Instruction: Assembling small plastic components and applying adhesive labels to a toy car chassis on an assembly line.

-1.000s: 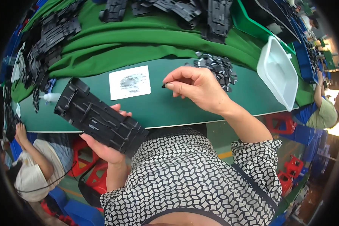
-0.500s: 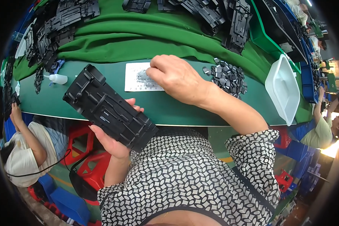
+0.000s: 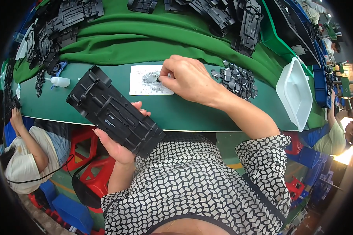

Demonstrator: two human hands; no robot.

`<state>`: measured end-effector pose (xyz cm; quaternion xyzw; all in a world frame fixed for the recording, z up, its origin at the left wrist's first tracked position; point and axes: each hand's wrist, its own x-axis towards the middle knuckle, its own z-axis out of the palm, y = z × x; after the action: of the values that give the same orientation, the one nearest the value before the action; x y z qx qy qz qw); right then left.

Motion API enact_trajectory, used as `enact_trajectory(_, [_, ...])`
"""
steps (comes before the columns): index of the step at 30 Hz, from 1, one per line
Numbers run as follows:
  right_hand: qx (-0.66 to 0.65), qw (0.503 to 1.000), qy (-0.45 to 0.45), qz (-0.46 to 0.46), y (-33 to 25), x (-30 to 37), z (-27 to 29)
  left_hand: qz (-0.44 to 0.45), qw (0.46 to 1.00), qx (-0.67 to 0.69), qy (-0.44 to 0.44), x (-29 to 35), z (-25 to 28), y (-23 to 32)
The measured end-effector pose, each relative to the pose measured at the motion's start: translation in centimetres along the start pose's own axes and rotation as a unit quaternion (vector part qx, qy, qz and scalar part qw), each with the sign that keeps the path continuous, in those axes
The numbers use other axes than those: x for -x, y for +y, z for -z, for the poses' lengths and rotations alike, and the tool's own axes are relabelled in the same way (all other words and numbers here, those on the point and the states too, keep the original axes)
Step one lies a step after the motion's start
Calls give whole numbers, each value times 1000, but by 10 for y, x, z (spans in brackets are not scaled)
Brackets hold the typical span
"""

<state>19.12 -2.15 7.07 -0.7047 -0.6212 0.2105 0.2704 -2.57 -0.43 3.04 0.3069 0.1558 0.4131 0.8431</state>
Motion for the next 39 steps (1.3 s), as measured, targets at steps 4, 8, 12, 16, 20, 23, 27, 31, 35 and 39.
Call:
enact_trajectory(4, [17, 999, 32, 27, 2, 2, -2, 16, 1000, -3, 1, 1, 3, 2])
enact_trajectory(8, [83, 984, 69, 139, 3, 5, -4, 9, 1000, 6, -9, 0, 3, 1])
enact_trajectory(12, [147, 968, 78, 190, -3, 11, 2, 0, 1000, -25, 12, -1, 0, 1])
enact_trajectory(16, [137, 969, 107, 177, 1, 15, 8, 18, 999, 30, 22, -14, -12, 7])
enact_trajectory(20, [-100, 989, 103, 22, -5, 23, 22, 22, 998, 62, 26, -28, -24, 16])
enact_trajectory(23, [-277, 954, 115, -4, -27, 41, 32, 17, 999, 34, 19, -35, -26, 15])
enact_trajectory(27, [-121, 947, 109, 276, -40, 61, 16, 16, 1000, -18, 17, -41, -34, 8])
enact_trajectory(31, [-49, 917, 127, 375, -31, 68, -2, 26, 998, -43, 36, -39, -49, 5])
enact_trajectory(35, [-3, 897, 135, 421, -27, 70, -5, 28, 996, -77, 24, -37, -53, 0])
enact_trajectory(39, [14, 899, 135, 416, -26, 73, -8, 28, 994, -103, 25, -36, -55, -2])
